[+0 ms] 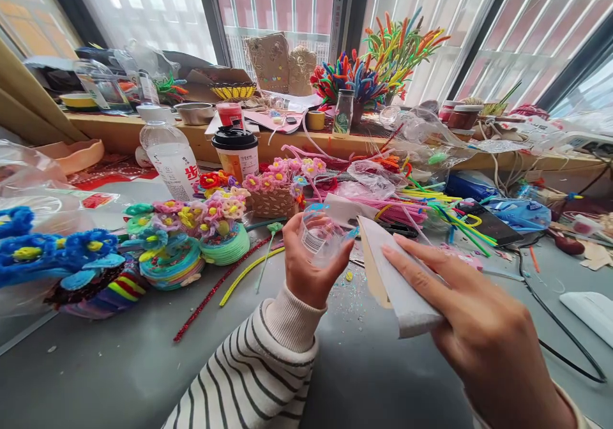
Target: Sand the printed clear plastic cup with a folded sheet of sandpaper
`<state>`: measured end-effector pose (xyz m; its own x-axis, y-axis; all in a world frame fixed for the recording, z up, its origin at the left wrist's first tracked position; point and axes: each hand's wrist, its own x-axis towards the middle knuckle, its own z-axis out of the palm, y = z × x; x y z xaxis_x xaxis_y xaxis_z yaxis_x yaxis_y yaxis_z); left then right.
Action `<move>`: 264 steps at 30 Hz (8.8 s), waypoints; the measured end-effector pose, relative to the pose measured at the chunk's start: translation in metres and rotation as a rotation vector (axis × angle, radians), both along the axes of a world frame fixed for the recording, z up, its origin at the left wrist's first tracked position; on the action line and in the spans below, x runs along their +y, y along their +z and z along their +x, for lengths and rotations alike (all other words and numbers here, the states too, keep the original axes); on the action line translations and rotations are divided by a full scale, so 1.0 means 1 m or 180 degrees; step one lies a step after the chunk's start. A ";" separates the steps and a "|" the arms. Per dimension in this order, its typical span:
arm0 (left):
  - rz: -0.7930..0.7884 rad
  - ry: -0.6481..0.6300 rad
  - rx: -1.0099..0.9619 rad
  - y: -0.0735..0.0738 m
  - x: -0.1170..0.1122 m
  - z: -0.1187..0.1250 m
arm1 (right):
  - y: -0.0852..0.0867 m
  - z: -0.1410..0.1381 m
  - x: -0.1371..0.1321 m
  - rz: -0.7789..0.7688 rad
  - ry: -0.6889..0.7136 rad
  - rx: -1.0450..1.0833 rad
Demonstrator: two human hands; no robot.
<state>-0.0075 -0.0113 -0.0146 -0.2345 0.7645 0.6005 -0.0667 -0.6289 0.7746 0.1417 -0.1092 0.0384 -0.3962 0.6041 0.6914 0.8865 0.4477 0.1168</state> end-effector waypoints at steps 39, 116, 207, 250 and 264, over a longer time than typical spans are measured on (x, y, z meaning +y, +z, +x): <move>0.0244 0.0059 -0.0112 -0.004 0.001 0.001 | 0.000 -0.005 -0.001 0.0090 -0.0118 0.0002; -0.2127 -0.2448 -0.1779 0.013 -0.001 -0.009 | -0.010 0.009 0.007 -0.0035 -0.0179 0.1218; -0.0044 -0.0003 0.0182 0.002 -0.002 -0.009 | -0.013 0.002 0.014 0.0308 0.0487 0.0054; -0.0306 -0.0064 0.0376 0.000 0.002 -0.006 | -0.014 0.005 0.025 0.0226 0.0491 0.0191; -0.0219 -0.0267 0.0159 0.001 0.002 -0.006 | -0.012 0.004 0.020 0.0378 0.0508 0.0066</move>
<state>-0.0131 -0.0095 -0.0136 -0.1391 0.8201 0.5551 -0.0772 -0.5678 0.8195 0.1453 -0.0891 0.0268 -0.4653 0.4484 0.7631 0.8082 0.5669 0.1597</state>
